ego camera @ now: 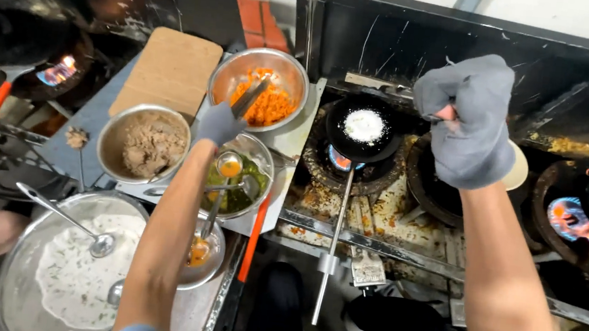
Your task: Cooking and assembling savory pancakes with various toppings on a multi-burner stove in a commercial kitchen.
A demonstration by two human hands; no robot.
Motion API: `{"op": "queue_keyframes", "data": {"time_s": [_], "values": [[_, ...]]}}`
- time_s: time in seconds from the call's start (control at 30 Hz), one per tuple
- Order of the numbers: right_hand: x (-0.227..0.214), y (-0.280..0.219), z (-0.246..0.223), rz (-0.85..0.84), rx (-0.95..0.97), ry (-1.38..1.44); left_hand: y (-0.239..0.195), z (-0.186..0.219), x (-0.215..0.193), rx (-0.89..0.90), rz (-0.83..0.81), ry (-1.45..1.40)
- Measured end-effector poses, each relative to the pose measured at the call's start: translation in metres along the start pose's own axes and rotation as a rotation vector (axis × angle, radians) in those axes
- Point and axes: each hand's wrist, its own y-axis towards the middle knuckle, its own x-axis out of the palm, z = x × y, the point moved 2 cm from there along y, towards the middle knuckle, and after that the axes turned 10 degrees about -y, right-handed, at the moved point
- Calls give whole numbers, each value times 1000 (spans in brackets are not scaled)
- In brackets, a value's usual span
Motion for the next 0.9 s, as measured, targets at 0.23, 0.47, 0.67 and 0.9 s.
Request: {"op": "queue_keyframes", "data": {"time_s": [0.23, 0.47, 0.67, 0.9], "values": [[4, 14, -14, 36, 52, 273, -31, 3, -9, 47, 111, 49], [-1, 0, -1, 24, 174, 430, -18, 8, 27, 53, 52, 45], [3, 0, -3, 26, 157, 431, 0, 4, 41, -24, 131, 51], [4, -38, 33, 59, 168, 414, -27, 6, 14, 76, 257, -20]]}}
